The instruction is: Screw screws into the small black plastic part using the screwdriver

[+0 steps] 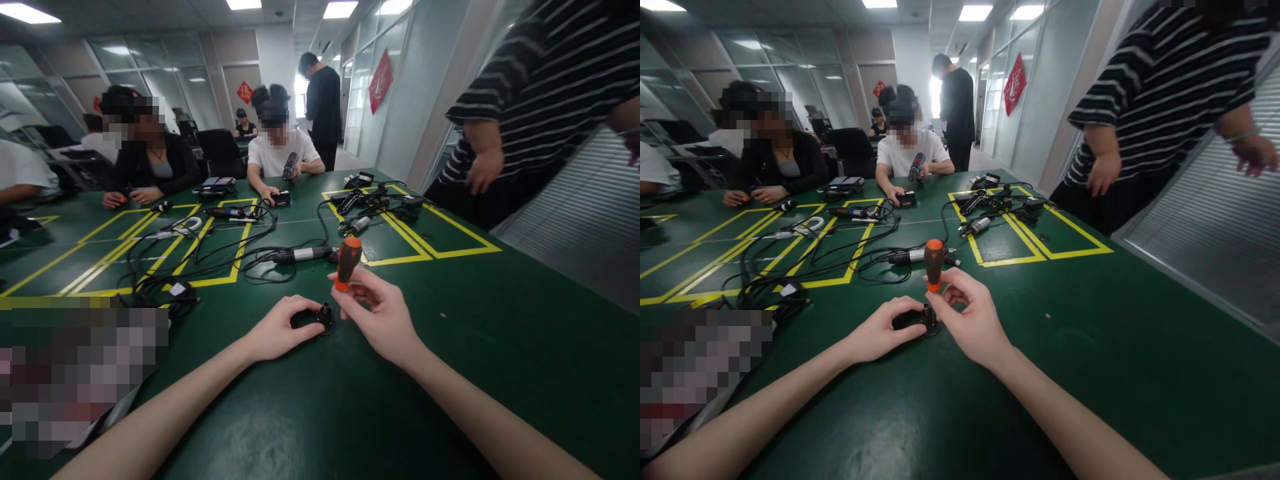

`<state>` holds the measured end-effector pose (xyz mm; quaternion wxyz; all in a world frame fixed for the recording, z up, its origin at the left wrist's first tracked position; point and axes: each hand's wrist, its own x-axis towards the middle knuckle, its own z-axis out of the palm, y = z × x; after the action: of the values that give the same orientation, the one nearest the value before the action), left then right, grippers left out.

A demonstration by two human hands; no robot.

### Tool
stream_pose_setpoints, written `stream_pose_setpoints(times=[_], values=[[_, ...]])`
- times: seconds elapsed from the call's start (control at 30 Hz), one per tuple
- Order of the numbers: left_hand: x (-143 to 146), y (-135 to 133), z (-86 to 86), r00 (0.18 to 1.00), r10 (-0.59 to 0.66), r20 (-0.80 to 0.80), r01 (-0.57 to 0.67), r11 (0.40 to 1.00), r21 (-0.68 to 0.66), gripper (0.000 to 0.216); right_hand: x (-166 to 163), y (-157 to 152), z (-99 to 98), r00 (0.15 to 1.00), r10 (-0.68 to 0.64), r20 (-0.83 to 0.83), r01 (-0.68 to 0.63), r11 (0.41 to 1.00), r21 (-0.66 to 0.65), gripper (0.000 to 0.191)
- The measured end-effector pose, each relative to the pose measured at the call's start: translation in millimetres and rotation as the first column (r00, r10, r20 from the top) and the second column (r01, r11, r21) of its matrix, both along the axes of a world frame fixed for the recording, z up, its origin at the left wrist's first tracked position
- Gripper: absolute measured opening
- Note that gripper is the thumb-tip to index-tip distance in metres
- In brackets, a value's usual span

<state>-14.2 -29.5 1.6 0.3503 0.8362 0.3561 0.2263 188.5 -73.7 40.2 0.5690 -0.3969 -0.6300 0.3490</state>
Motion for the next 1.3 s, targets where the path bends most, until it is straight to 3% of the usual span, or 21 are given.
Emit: stream_pose_setpoints(times=[0.2, 0.43, 0.8, 1.07, 1.3], values=[[-0.4, 0.1, -1.3, 1.0, -0.003, 0.0, 0.003, 1.0, 0.02, 0.026, 0.3, 1.2, -2.5, 0.998, -0.033, -0.049, 0.032, 0.999, -0.004, 0.027], [-0.6, -0.3, -1.1, 1.0, 0.006, -0.004, -0.006, 1.0, 0.02, 0.027, 1.0, -0.8, -0.7, 1.0, -0.006, -0.005, 0.006, 1.0, 0.006, 0.017], [-0.4, -0.7, -0.6, 1.0, 0.005, -0.01, -0.005, 1.0, 0.022, 0.027, 0.0, 0.9, -3.0, 0.999, -0.013, -0.037, 0.014, 1.0, 0.012, 0.029], [-0.5, -0.1, -2.3, 1.0, 0.011, -0.002, -0.011, 1.0, 0.019, 0.027, 0.5, -1.6, -0.2, 0.999, 0.024, 0.036, -0.023, 1.0, -0.005, 0.018], [-0.6, -0.2, -3.6, 1.0, 0.014, 0.004, -0.015, 0.999, 0.03, 0.027, -1.4, -0.4, -2.2, 0.999, 0.005, -0.046, -0.005, 1.0, 0.008, 0.025]])
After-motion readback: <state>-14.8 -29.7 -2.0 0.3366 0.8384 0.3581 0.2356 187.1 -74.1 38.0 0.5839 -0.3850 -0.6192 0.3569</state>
